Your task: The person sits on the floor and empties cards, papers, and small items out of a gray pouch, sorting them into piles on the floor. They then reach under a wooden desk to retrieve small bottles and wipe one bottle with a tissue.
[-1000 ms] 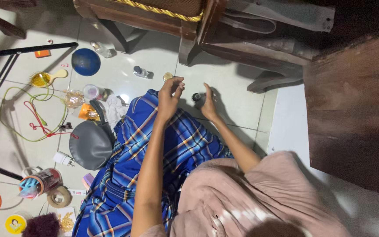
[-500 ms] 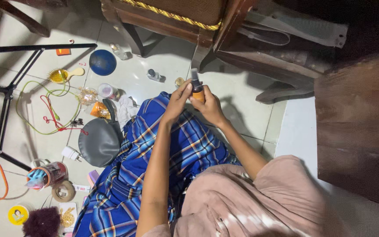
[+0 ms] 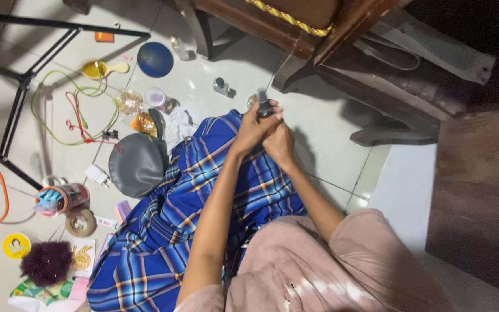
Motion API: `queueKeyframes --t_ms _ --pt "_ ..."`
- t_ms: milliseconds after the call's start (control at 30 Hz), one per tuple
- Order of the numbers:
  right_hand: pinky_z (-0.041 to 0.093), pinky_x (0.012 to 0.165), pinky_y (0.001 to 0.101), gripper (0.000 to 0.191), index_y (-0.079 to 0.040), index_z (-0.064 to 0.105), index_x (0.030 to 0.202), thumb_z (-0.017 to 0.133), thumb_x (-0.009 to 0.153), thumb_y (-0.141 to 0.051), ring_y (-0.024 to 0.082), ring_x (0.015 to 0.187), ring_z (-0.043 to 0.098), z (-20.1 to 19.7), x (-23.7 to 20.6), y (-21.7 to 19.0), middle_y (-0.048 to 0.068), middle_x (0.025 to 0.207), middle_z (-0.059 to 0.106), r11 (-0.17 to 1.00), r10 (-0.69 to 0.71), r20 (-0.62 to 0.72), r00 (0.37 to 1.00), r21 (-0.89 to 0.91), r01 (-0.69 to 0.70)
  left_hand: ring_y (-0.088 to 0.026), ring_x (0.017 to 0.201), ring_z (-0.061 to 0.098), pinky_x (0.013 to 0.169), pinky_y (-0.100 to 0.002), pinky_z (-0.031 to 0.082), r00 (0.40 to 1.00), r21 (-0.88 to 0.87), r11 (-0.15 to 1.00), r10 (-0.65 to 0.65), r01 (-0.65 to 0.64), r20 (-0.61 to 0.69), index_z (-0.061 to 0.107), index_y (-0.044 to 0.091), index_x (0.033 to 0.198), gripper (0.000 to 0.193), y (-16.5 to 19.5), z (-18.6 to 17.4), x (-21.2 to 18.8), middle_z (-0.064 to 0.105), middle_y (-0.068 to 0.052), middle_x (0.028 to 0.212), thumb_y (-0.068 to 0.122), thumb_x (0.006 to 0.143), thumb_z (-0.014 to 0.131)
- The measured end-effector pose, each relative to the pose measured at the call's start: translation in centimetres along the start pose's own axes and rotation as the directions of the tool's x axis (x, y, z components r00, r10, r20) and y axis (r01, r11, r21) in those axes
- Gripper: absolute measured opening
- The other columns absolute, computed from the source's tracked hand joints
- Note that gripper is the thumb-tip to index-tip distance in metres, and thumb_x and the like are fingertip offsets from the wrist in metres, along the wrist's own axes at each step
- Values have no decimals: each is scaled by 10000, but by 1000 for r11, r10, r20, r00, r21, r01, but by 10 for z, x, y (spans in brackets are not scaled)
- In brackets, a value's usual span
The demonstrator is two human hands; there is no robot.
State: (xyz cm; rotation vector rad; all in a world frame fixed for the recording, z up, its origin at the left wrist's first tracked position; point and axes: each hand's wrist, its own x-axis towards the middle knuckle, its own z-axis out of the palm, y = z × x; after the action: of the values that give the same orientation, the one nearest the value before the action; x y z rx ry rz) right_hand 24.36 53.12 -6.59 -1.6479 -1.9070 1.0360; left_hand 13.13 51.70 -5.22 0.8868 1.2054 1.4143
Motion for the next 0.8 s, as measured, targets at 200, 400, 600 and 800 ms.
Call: queueKeyframes --t_ms 200,400,600,800 --pt "529 839 454 523 5 612 1233 756 744 -110 402 1023 650 -56 3 -47 220 1144 655 891 -452 25 891 -24 453 -98 1027 666 867 -255 551 999 -215 977 -1 -8 -40 564 41 1281 387 12 -6 4 685 -42 1165 266 999 704" --pt "542 873 362 277 -17 672 1237 690 963 21 253 1032 662 -94 6 -100 145 1195 654 809 -563 -243 790 35 587 -121 760 653 615 -256 525 987 -256 967 -48 6 -157 477 37 1220 361 13 5 9 654 -77 937 204 1002 711" --pt "563 893 350 160 -23 679 1098 645 962 55 242 992 681 -2 34 -134 115 1083 662 789 -548 -145 824 238 567 -93 799 596 712 -264 528 643 -54 947 172 -317 -746 512 45 1283 373 15 -57 -27 618 -25 956 198 1004 707" --pt "483 895 572 245 -118 710 1093 655 860 -169 404 1064 638 200 38 -189 169 1120 671 626 -424 680 597 -257 737 -144 987 594 877 -286 521 600 334 932 349 -141 -720 424 31 1360 488 11 -198 -105 583 -71 1103 165 1002 726"
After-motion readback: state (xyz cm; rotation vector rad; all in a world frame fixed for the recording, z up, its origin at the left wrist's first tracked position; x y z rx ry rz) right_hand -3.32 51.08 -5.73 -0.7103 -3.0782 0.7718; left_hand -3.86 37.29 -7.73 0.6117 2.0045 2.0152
